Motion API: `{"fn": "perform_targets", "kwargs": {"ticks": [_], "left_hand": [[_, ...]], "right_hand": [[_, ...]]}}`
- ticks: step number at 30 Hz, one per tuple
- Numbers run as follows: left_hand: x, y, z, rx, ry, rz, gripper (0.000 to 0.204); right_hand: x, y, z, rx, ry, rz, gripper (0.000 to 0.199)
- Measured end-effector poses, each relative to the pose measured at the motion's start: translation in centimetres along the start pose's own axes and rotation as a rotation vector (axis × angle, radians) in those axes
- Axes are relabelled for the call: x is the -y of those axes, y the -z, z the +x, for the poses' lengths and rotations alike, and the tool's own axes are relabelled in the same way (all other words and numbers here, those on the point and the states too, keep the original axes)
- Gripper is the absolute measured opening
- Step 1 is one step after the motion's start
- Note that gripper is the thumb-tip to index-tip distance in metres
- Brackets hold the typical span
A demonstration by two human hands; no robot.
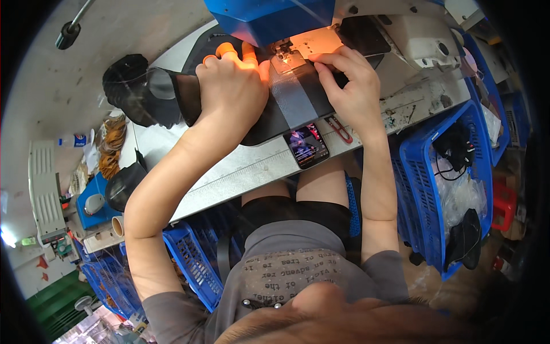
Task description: The person operates a sewing machine to stitch black fabric masks. They repeatedly pick up a mask from a pile on the left, guide it under the machine's needle, and sew along the edges. After each stitch, the person removes the mask and places it back on the pile, continuing the process with the next item.
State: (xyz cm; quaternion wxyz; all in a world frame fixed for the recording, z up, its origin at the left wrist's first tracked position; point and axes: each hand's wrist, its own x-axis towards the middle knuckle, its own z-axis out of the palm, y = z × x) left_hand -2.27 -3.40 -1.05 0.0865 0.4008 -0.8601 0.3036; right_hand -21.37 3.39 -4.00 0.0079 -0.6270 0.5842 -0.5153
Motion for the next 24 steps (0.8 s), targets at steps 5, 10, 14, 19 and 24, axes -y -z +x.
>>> {"fn": "perform_targets", "kwargs": {"ticks": [5, 10, 14, 19, 24], "left_hand": [[0.9, -0.8, 0.1, -0.029, 0.068, -0.014, 0.041], [1.2, 3.1, -3.2, 0.156, 0.091, -0.175, 0.045], [1.3, 4.4, -5.8, 0.099, 0.037, -0.242, 0.047], [1.2, 3.9, -8.5, -0.001, -0.028, -0.322, 0.056], [1.2, 4.1, -10.0, -0.044, -0.066, -0.428, 0.07]], "right_hand": [[-0.2, -0.1, 0.1, -0.011, 0.015, 0.028, 0.01], [-0.2, -0.1, 0.0, -0.004, -0.011, 0.013, 0.01], [0.1, 0.1, 0.1, 0.003, -0.017, -0.004, 0.01], [0.2, 0.0, 0.1, 0.004, -0.019, 0.016, 0.01], [0.0, 0.0, 0.0, 0.008, -0.036, 0.02, 0.009]]}}
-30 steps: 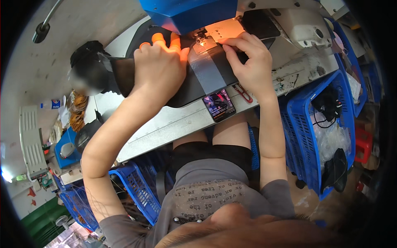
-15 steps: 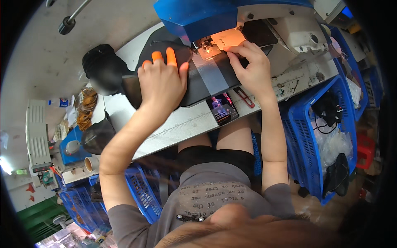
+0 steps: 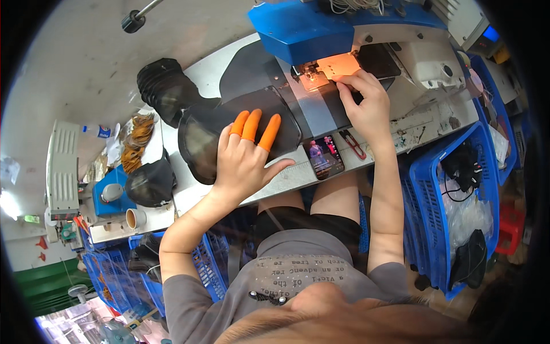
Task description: The person operates a sewing machine to stitch black fabric masks. They repeatedly pick up a mask from a pile on the left, guide it under the machine's needle, and sew along the edges. After each stitch, the person removes the mask and places it back on the pile, continuing the process with the next item.
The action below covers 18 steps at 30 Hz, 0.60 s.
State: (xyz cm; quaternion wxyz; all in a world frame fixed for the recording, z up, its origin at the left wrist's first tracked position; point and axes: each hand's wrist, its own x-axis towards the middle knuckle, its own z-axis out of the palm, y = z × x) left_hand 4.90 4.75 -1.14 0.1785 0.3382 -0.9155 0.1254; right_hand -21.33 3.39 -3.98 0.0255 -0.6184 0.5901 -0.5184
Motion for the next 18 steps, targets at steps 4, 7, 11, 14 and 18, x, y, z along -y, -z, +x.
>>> {"fn": "perform_targets", "kwargs": {"ticks": [4, 7, 11, 14, 18], "left_hand": [[0.9, -1.3, -1.6, -0.084, 0.011, -0.105, 0.066], [2.5, -1.9, -2.9, -0.17, 0.07, -0.274, 0.07], [6.6, -1.5, -5.1, -0.453, 0.589, -0.74, 0.037], [9.1, 0.0, -5.5, -0.681, 0.965, -1.089, 0.029], [10.3, 0.6, -7.2, -0.704, 0.982, -1.061, 0.035]], "right_hand": [[0.1, -0.1, 0.0, -0.001, -0.002, 0.006, 0.008], [0.1, -0.1, -0.1, 0.002, -0.014, 0.02, 0.008], [0.2, 0.0, 0.0, 0.004, -0.013, 0.022, 0.008], [-0.3, 0.0, -0.1, 0.003, 0.004, -0.009, 0.009], [-0.3, -0.1, -0.1, 0.027, 0.009, 0.011, 0.009]]}}
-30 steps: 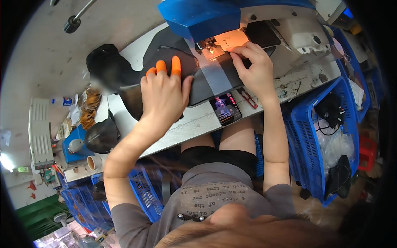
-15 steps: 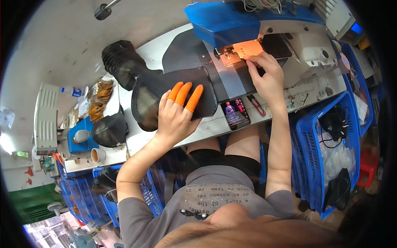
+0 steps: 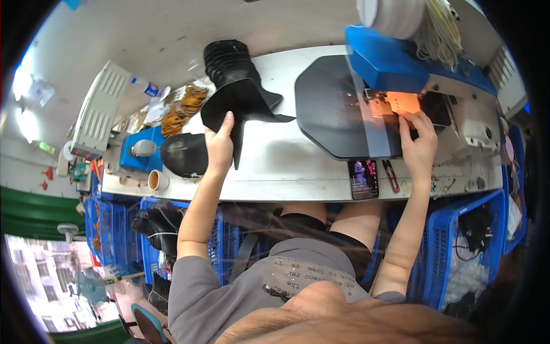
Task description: The person operates a sewing machine to stitch black fabric masks. They repeatedly pick up a mask from a pile on the left, guide it under the machine's needle, and sew along the edges. After each stitch, the person removes the mask and places it back on the pile, continuing the process with the next item.
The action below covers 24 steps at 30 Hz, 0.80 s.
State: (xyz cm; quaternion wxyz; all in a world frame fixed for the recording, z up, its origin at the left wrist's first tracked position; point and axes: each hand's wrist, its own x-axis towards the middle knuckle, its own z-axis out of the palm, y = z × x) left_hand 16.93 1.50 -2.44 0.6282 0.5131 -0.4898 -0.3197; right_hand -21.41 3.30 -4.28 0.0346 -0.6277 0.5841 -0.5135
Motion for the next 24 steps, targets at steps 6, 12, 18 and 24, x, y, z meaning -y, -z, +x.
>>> {"fn": "perform_targets", "kwargs": {"ticks": [6, 12, 18, 24], "left_hand": [[-0.4, 0.3, -0.7, -0.04, 0.041, -0.018, 0.035], [-0.2, 4.4, 0.4, -0.128, -0.439, 0.437, 0.03], [4.8, 16.8, 2.2, 0.171, -0.744, 1.223, 0.057], [6.4, 15.0, 1.2, 0.344, -0.534, 1.368, 0.079]], "right_hand": [[-0.2, 0.1, 0.0, 0.028, -0.011, 0.039, 0.011], [-0.4, 0.3, -0.1, 0.059, -0.036, 0.035, 0.013], [-0.2, 0.2, -0.2, 0.057, -0.017, 0.054, 0.013], [-0.4, 0.4, -0.3, 0.062, -0.008, -0.008, 0.013]]}}
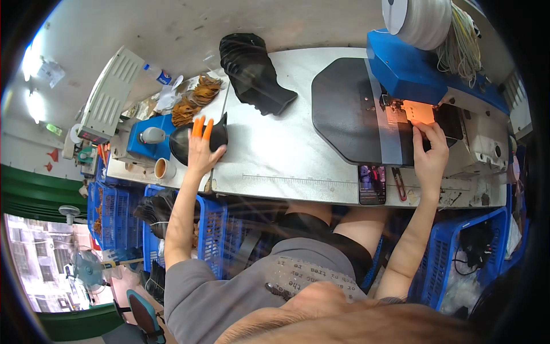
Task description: The person operates a sewing machine to stitch black fabric masks. They repeatedly pick up a mask from a pile on the left, guide it under the machine's needle, and sew along the edges. After each stitch, the person removes the mask and places it back on the pile, continuing the process with the next item.
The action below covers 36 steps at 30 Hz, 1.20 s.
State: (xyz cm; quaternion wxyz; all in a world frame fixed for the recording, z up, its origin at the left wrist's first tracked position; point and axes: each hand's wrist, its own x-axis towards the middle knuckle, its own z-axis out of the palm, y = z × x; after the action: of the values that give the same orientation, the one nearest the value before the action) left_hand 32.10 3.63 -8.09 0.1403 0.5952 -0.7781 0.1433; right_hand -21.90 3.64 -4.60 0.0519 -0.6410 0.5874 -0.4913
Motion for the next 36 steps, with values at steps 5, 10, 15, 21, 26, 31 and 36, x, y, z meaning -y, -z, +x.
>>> {"fn": "perform_targets", "kwargs": {"ticks": [5, 10, 15, 21, 26, 31, 36], "left_hand": [[-6.2, -4.8, 8.2, -0.116, -0.152, -0.123, 0.057], [-10.5, -12.3, 12.6, 0.05, -0.102, 0.09, 0.053], [-10.0, -13.6, 16.5, -0.169, 0.154, -0.224, 0.024], [-19.6, 2.9, 16.8, -0.433, 0.009, -0.648, 0.022], [-27.9, 4.4, 13.4, -0.211, -0.484, -0.41, 0.033], [-28.4, 5.3, 14.0, -0.068, -0.684, -0.254, 0.045], [-27.7, 3.6, 15.0, -0.108, -0.739, -0.448, 0.042]], "right_hand": [[0.0, -0.2, 0.1, -0.021, 0.015, 0.014, 0.012], [0.1, -0.3, 0.4, -0.021, 0.017, 0.013, 0.011], [0.6, -0.2, 0.4, -0.025, -0.013, 0.014, 0.01], [0.8, -0.4, 0.3, -0.073, 0.025, -0.082, 0.009], [3.6, -0.3, 0.3, 0.049, 0.097, 0.05, 0.014], [3.2, 0.5, -0.2, 0.119, 0.08, -0.079, 0.02], [3.0, -0.2, 0.2, 0.117, 0.132, -0.123, 0.019]]}}
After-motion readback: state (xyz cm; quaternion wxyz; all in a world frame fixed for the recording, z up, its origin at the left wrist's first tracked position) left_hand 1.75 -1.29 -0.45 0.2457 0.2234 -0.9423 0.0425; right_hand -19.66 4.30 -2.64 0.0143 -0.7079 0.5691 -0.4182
